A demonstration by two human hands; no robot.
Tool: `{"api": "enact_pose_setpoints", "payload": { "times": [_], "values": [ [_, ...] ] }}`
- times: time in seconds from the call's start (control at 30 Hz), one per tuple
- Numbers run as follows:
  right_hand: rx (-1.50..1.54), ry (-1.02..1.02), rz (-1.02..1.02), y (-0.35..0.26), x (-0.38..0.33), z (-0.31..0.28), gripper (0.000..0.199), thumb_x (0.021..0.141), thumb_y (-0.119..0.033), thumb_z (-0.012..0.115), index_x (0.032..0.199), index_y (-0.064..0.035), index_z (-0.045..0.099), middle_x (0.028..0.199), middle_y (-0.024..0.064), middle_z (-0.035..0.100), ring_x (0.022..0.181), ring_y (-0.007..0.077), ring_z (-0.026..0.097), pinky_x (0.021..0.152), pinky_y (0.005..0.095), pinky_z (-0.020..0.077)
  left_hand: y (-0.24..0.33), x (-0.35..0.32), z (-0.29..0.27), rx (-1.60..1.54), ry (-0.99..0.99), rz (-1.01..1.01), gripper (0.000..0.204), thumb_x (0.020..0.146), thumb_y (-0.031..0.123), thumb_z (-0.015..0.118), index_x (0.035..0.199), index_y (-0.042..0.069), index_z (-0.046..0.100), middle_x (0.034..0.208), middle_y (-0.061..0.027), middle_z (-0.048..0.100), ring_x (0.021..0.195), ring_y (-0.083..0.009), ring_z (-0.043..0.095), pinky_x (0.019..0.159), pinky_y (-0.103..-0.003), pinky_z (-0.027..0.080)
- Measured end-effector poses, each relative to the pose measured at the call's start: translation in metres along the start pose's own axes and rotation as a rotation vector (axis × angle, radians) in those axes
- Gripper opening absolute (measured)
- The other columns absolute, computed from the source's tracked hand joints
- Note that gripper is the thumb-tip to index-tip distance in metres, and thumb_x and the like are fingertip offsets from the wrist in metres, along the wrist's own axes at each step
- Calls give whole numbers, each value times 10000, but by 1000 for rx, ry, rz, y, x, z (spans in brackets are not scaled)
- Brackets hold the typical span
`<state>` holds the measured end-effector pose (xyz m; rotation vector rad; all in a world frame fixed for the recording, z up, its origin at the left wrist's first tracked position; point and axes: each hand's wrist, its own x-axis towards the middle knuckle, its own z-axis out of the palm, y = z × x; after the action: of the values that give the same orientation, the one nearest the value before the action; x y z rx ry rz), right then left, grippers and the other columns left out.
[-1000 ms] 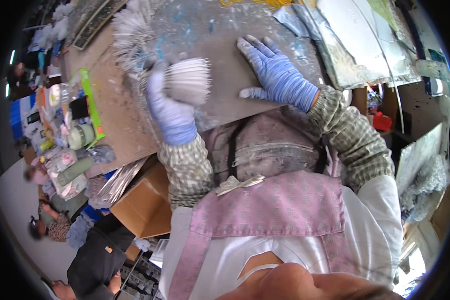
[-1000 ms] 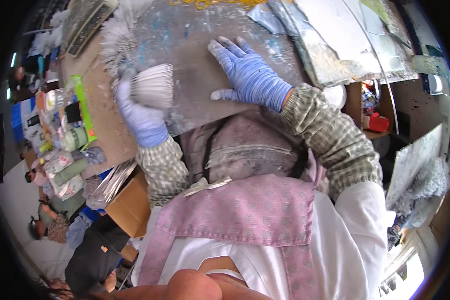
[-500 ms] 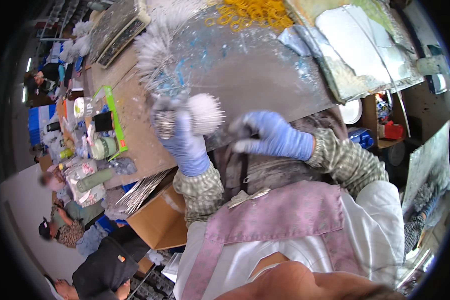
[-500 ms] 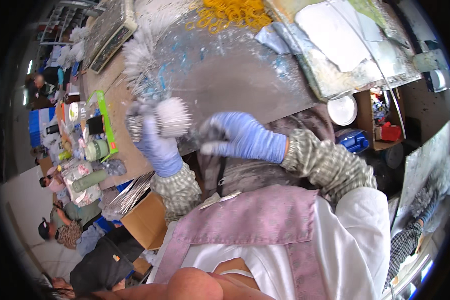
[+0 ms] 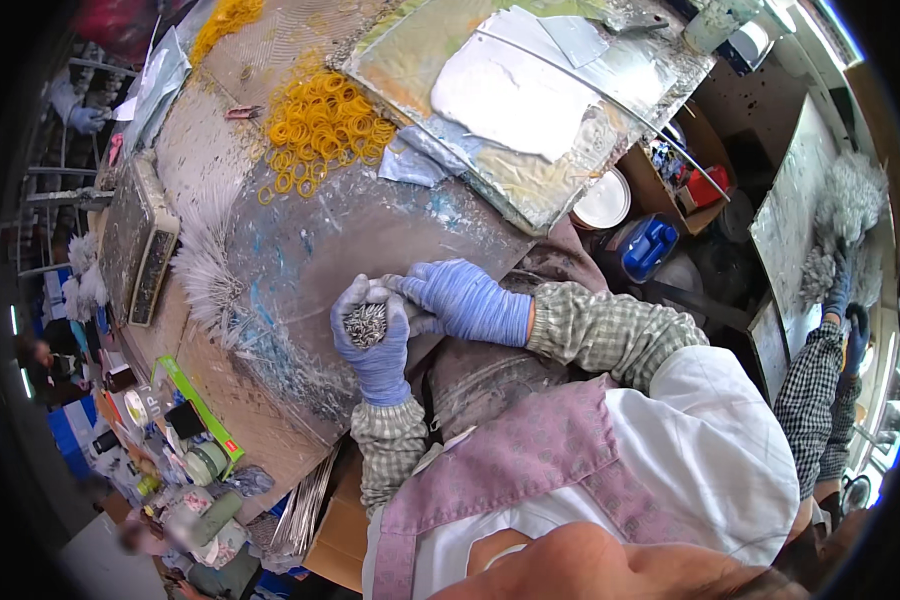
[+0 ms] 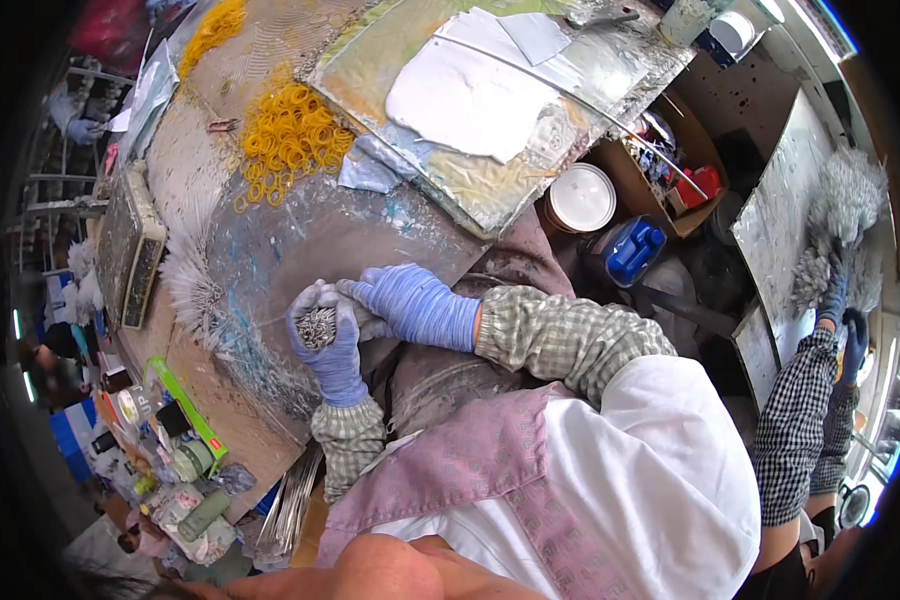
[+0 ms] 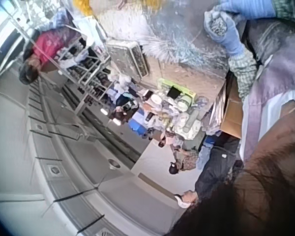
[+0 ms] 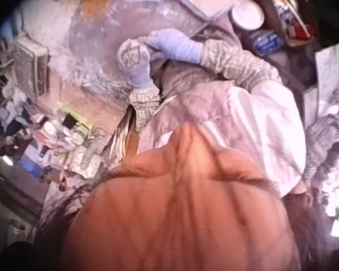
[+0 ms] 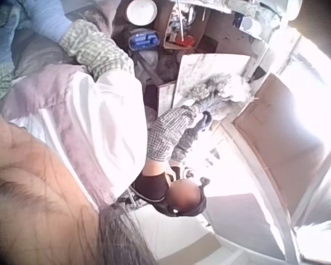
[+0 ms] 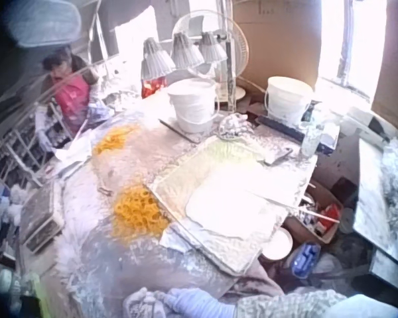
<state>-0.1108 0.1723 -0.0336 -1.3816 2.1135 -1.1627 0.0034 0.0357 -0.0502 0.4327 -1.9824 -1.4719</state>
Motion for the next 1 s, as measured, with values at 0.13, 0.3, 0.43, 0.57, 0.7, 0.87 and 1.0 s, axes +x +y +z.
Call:
{"api": "enact_pose_setpoints", "payload": {
  "times": [0.13, 0.3, 0.43, 0.57, 0.7, 0.87, 1.0],
  "values": [
    [-40, -76, 24, 4, 6, -17, 593, 813, -407, 740, 1275, -79, 563, 954, 149, 643, 871, 369, 663, 752, 465, 527, 8, 12, 7, 25, -14, -71, 469, 817, 2, 753, 1239, 14, 549, 1197, -131, 619, 1058, -194, 630, 947, -349, 542],
    [-230, 63, 13, 5, 12, -103, 353, 833, -357, 728, 1042, -103, 598, 895, 102, 626, 832, 311, 684, 679, 429, 553, 43, 81, 59, -45, -196, 188, 452, 820, 13, 767, 1219, 17, 555, 1146, -110, 631, 1022, -183, 651, 904, -312, 561],
    [-385, 275, 91, 40, 28, -177, 370, 858, -407, 739, 1137, -170, 683, 884, 56, 712, 780, 292, 702, 697, 415, 555, 56, 163, 146, -137, -285, 378, 393, 817, 35, 787, 1154, 22, 585, 1079, -106, 681, 916, -159, 702, 790, -265, 608],
    [-16, 219, 123, 68, 38, -220, 445, 832, -265, 769, 1234, -107, 658, 1094, 124, 678, 929, 246, 647, 844, 403, 520, 45, 194, 201, -159, -362, 5, 371, 815, 29, 778, 1143, 34, 603, 946, -27, 677, 889, -102, 655, 794, -258, 555],
    [-95, 323, 71, 95, 34, -217, 333, 826, -152, 786, 1131, -56, 691, 960, 89, 707, 789, 173, 640, 732, 327, 532, 27, 196, 223, -256, -434, 41, 383, 825, 10, 770, 1164, 32, 592, 959, -15, 652, 885, -85, 637, 779, -239, 549],
    [116, 280, 226, 89, 26, -216, 327, 851, -162, 787, 1137, -39, 687, 988, 78, 724, 845, 122, 637, 750, 306, 532, 14, 192, 225, -203, -448, 110, 384, 822, 1, 766, 1162, 15, 589, 1033, -41, 653, 870, -91, 633, 785, -238, 542],
    [124, 275, 277, 93, 24, -215, 333, 864, -195, 784, 1133, -25, 685, 943, 83, 738, 825, 123, 648, 742, 313, 532, 20, 192, 223, -191, -466, 117, 395, 815, 7, 775, 1163, 11, 588, 1039, -51, 662, 874, -97, 639, 780, -242, 543]
  ]
}}
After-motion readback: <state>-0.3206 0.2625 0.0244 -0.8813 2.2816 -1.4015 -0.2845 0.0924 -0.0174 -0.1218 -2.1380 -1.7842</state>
